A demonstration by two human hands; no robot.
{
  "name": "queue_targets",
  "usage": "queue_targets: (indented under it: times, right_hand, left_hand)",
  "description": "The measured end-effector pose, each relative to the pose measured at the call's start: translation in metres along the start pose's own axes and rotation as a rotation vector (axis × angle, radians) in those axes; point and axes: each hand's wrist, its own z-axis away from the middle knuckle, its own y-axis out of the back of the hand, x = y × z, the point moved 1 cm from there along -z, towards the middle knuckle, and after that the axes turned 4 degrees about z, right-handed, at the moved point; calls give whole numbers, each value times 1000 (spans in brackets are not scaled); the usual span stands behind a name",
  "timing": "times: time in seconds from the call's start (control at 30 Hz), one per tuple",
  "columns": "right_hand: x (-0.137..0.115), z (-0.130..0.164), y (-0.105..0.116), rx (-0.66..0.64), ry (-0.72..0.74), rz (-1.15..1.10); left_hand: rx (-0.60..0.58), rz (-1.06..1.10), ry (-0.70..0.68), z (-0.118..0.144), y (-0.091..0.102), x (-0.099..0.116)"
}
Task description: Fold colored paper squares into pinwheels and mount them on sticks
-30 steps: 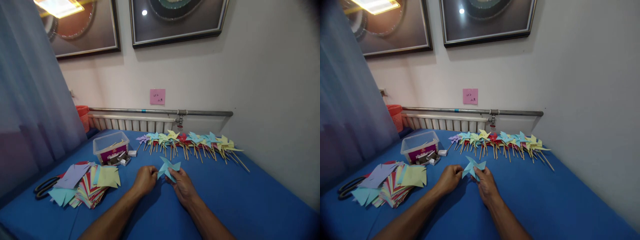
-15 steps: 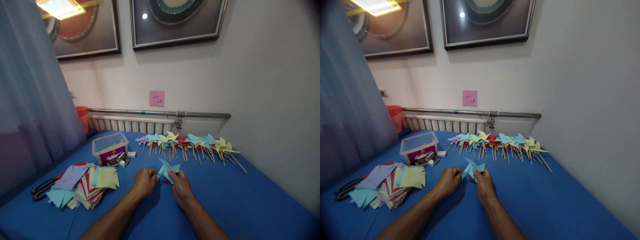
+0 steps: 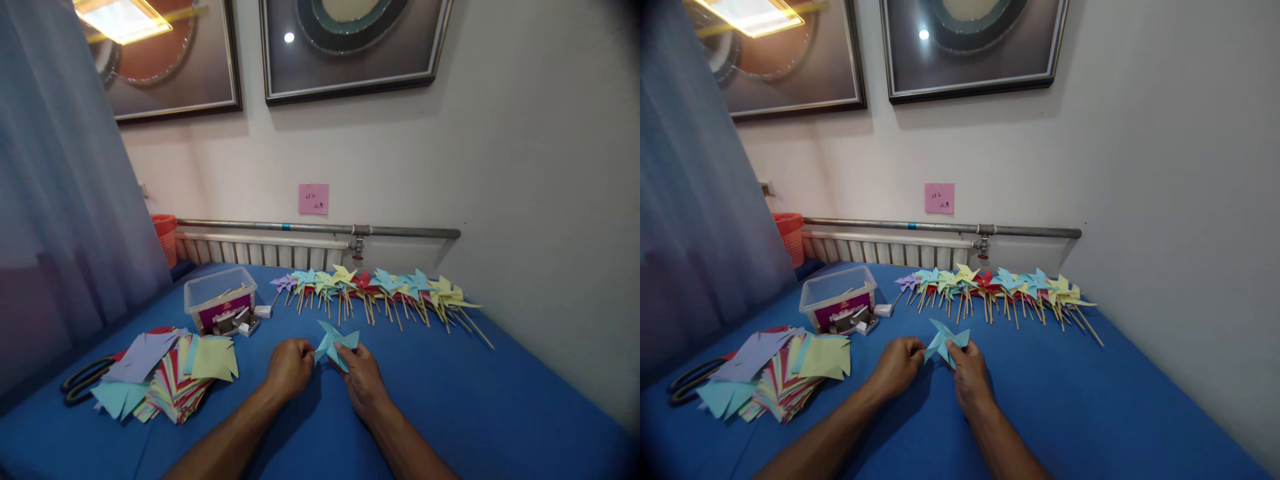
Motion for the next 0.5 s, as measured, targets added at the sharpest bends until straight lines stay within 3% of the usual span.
queue_targets:
  times: [0.5]
  right_hand:
    - [1, -1, 1, 36, 0, -13]
  left_hand:
    - [-17, -16, 7, 2, 3, 4]
